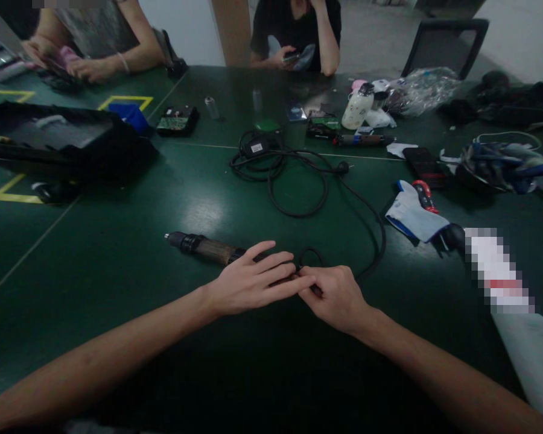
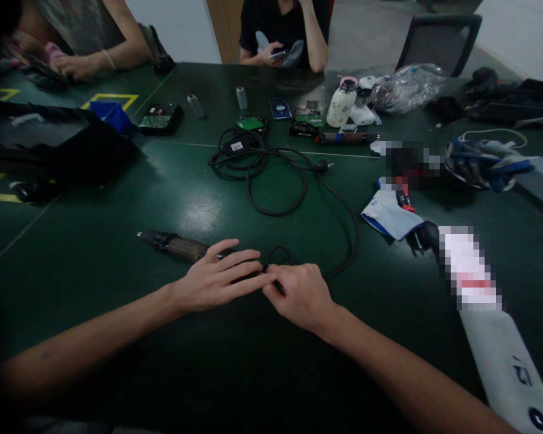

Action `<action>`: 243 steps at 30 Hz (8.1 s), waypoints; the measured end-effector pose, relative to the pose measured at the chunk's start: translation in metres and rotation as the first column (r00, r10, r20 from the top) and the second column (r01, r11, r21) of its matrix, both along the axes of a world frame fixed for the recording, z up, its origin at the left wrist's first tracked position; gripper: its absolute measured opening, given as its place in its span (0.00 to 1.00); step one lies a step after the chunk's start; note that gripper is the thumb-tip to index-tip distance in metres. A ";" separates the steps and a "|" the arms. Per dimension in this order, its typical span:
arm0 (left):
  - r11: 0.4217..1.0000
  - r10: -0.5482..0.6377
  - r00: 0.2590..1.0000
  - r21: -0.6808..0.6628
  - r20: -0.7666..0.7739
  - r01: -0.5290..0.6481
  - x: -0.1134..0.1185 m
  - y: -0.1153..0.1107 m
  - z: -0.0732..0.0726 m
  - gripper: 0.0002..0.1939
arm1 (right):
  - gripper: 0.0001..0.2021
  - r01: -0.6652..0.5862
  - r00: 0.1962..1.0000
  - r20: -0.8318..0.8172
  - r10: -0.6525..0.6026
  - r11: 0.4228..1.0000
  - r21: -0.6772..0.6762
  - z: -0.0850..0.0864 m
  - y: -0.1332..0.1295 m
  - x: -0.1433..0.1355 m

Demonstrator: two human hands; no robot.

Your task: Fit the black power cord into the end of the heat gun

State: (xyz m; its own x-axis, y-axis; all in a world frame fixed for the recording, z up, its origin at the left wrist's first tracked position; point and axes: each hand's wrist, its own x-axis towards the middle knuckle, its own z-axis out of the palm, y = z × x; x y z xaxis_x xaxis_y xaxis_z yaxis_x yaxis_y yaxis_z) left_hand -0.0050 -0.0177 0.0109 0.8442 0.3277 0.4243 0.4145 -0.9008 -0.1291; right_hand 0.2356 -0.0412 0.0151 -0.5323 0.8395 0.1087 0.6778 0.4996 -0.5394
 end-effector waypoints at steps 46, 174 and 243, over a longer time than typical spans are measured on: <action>1.000 0.009 1.000 0.009 0.026 -0.009 0.001 0.000 0.001 0.24 | 0.11 0.003 1.000 -0.004 -0.003 1.000 0.002 -0.001 0.000 0.001; 0.998 0.047 0.999 -0.047 0.016 -0.046 0.002 -0.001 0.001 0.24 | 0.13 0.021 1.000 0.018 -0.021 1.000 0.016 -0.002 0.000 0.001; 0.841 0.513 0.858 -0.188 -0.019 -0.507 -0.050 0.067 0.004 0.21 | 0.19 0.110 0.989 -0.118 -0.089 0.976 0.186 0.009 0.001 0.001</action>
